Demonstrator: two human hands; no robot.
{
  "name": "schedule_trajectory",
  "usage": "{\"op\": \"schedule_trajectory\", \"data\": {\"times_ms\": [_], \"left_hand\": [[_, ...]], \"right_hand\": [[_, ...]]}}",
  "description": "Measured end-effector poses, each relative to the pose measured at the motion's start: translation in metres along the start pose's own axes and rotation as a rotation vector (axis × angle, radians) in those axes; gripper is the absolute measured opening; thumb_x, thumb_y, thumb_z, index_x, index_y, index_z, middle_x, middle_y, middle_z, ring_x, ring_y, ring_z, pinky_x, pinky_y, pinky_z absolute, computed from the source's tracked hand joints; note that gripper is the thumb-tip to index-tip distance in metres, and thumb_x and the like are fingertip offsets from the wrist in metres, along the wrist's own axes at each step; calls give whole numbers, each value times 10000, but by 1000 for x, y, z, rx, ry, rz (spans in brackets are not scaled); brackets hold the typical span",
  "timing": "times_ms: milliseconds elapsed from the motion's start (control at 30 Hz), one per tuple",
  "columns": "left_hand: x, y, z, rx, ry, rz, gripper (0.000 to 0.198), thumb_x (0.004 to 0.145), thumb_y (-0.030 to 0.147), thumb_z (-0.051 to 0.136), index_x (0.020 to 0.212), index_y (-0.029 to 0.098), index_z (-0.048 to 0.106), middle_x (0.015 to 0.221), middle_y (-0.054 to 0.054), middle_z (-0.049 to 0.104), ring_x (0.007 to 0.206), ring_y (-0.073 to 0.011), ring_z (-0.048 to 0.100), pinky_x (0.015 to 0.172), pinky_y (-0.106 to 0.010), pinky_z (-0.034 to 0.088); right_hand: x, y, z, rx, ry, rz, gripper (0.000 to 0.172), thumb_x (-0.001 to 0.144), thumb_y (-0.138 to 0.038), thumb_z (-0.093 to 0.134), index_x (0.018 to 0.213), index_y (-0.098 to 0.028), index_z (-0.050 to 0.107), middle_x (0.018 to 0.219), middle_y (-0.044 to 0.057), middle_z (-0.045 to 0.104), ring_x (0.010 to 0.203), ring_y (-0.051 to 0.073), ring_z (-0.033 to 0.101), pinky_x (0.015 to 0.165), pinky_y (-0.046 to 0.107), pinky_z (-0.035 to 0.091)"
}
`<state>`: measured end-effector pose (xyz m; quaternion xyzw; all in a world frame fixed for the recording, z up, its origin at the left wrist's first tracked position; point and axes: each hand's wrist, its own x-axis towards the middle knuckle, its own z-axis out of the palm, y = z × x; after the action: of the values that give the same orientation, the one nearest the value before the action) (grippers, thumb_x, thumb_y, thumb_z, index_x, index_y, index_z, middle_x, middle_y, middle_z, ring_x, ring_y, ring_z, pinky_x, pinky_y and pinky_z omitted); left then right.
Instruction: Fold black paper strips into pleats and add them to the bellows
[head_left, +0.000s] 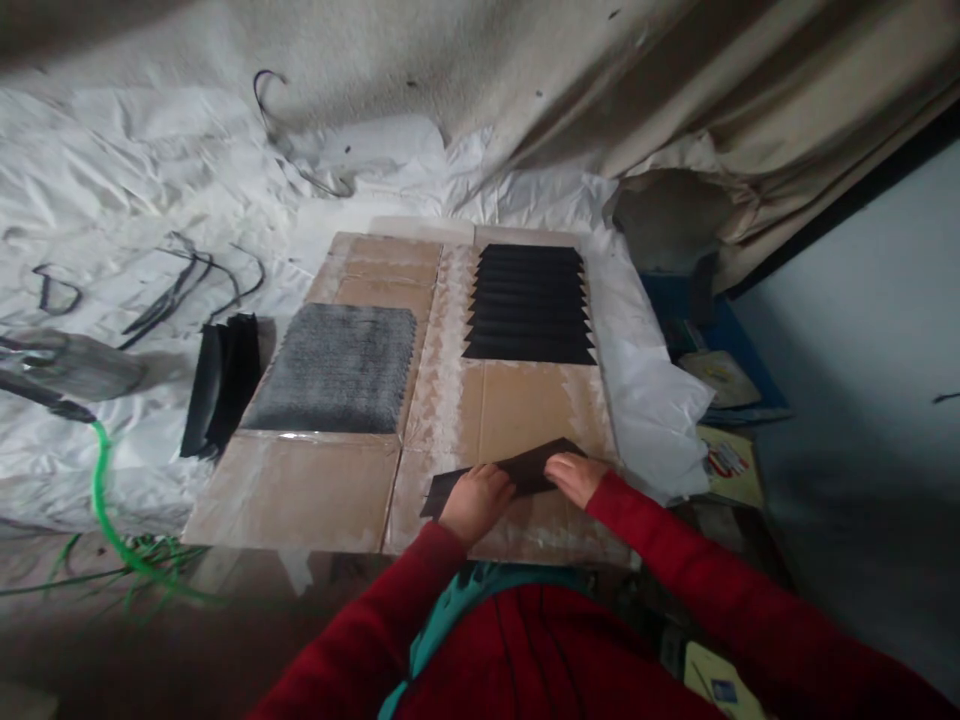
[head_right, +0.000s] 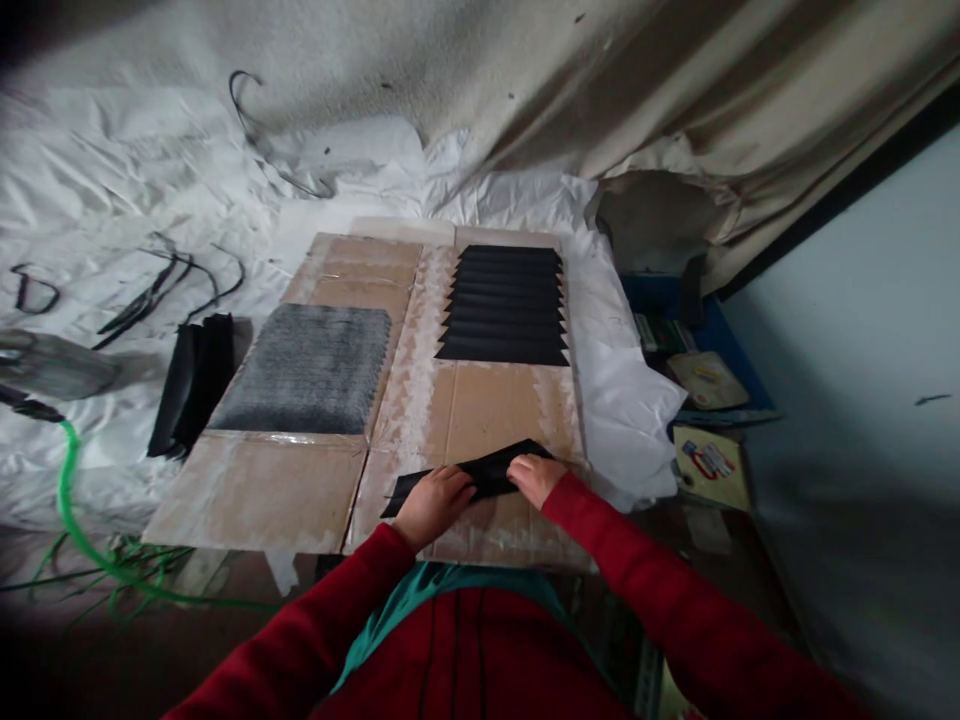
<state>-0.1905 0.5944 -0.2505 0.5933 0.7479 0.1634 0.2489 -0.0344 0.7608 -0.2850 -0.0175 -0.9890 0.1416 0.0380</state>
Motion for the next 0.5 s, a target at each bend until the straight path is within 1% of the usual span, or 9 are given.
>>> {"op": "schedule_trajectory", "data": {"times_ms": [67, 133, 167, 233, 300, 333, 400, 500], "left_hand": [[13, 9, -10, -123, 25, 0, 286, 881, 301, 346, 933, 159, 589, 900, -54, 589, 873, -154, 532, 817, -277, 412], [29, 16, -21, -247, -10, -11, 323, 890, 312, 313, 1007, 163, 575, 958, -52, 597, 907, -142, 536, 849, -263, 401], [36, 18, -27, -299, -65, -20, 336, 890, 321, 308, 1027, 165, 571, 982, -51, 600, 916, -139, 539, 855, -260, 400], [51, 18, -38, -383, -225, -39, 353, 879, 352, 324, 1056, 169, 568, 1022, -50, 602, 931, -145, 543, 860, -263, 397], [62, 15, -45, -456, -374, -63, 377, 857, 400, 359, 1088, 180, 559, 1059, -44, 597, 961, -155, 534, 877, -273, 384], [66, 12, -47, -494, -423, -76, 393, 846, 425, 373, 1098, 184, 555, 1071, -39, 594, 972, -158, 528, 887, -277, 374], [72, 5, -48, -577, -476, -110, 416, 822, 458, 401, 1075, 171, 564, 1037, -33, 603, 937, -154, 532, 869, -274, 377], [77, -3, -45, -661, -513, -168, 364, 786, 419, 461, 949, 117, 581, 844, -23, 617, 747, -121, 538, 713, -234, 412]], "right_hand": [[3, 3, -10, -17, 77, -55, 201, 830, -134, 419, 769, -188, 602, 764, 42, 623, 684, 146, 546, 595, 269, 444], [4, 4, -21, -44, 202, -122, 204, 832, -130, 426, 767, -185, 611, 789, 40, 642, 704, 145, 556, 605, 275, 446], [5, 4, -28, -51, 261, -147, 201, 832, -130, 431, 781, -188, 617, 814, 37, 650, 725, 144, 561, 619, 278, 447], [5, 3, -41, -63, 358, -165, 196, 834, -134, 441, 827, -199, 626, 863, 26, 660, 771, 140, 566, 647, 283, 445], [4, 4, -52, -78, 408, -171, 200, 834, -137, 447, 869, -214, 629, 911, 14, 661, 815, 138, 564, 678, 286, 439], [4, 4, -57, -89, 428, -174, 204, 833, -134, 450, 879, -220, 630, 926, 8, 660, 829, 138, 561, 691, 286, 434], [4, 5, -62, -104, 447, -168, 209, 828, -129, 455, 887, -225, 631, 937, 4, 658, 838, 141, 555, 704, 289, 422], [3, 8, -65, -94, 409, -108, 204, 829, -144, 451, 860, -226, 634, 885, 13, 655, 815, 146, 548, 676, 293, 412]]}}
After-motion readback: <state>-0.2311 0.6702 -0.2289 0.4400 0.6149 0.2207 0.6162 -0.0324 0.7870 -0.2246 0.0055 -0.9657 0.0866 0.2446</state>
